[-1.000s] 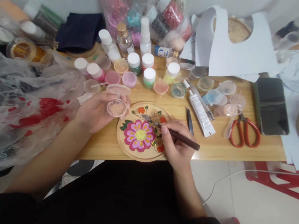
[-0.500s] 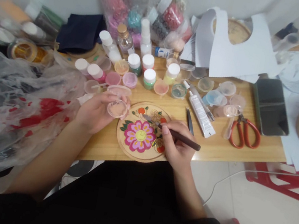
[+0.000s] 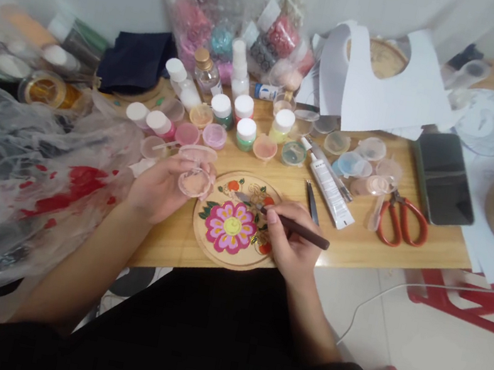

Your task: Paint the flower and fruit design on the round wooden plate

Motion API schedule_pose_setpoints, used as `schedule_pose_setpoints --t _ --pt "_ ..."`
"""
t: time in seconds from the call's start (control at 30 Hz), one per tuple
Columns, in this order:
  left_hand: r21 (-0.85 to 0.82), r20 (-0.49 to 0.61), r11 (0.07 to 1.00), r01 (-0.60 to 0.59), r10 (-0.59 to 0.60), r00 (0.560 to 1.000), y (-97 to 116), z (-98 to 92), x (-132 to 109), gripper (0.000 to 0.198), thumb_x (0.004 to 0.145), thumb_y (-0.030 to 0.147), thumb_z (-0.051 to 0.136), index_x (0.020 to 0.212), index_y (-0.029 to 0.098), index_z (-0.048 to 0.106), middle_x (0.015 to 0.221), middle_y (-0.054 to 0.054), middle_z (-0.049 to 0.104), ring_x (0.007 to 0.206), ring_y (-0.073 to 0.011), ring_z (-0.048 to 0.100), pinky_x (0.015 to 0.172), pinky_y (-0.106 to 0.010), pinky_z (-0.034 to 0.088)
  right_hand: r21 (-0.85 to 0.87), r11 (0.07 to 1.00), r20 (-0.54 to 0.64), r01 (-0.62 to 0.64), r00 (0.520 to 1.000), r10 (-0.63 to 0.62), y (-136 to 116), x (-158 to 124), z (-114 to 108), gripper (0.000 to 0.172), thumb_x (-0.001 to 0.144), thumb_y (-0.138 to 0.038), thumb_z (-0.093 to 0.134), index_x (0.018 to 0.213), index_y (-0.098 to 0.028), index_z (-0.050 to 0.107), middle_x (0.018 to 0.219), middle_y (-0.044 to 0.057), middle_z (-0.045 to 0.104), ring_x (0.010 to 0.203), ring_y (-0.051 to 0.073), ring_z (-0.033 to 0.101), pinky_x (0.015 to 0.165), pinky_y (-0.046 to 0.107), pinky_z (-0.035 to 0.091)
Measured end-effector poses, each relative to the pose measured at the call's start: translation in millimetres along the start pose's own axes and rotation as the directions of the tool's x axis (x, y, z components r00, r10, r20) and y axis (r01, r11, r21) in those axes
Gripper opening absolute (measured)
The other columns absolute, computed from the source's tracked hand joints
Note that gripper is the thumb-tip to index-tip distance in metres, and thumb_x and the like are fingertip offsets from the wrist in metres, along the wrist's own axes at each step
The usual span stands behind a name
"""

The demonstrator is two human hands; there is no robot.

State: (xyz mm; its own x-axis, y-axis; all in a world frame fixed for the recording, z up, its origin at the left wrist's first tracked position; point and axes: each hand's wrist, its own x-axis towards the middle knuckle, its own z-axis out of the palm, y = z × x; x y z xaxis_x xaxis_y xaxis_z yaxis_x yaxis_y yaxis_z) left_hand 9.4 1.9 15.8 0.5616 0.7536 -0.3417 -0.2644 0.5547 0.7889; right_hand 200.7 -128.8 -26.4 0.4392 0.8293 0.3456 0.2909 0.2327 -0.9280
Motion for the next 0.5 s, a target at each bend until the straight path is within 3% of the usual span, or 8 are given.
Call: schedule_pose_setpoints --t 0.5 --pt "0.027 0.024 1.000 -0.004 0.004 1.000 0.3 0.4 -0.9 0.017 0.075 0.031 0.071 0.076 0.015 0.065 0.074 -0.001 0.063 0.065 -0.0114 0.060 0.054 -0.023 0.047 0.015 0.999 0.014 0.050 0.999 -0.051 0.5 1.1 0.4 0.015 0.090 -0.014 0.073 0.094 -0.028 0.076 0.082 -0.003 0.076 0.074 0.013 0.071 0.067 0.028 0.058"
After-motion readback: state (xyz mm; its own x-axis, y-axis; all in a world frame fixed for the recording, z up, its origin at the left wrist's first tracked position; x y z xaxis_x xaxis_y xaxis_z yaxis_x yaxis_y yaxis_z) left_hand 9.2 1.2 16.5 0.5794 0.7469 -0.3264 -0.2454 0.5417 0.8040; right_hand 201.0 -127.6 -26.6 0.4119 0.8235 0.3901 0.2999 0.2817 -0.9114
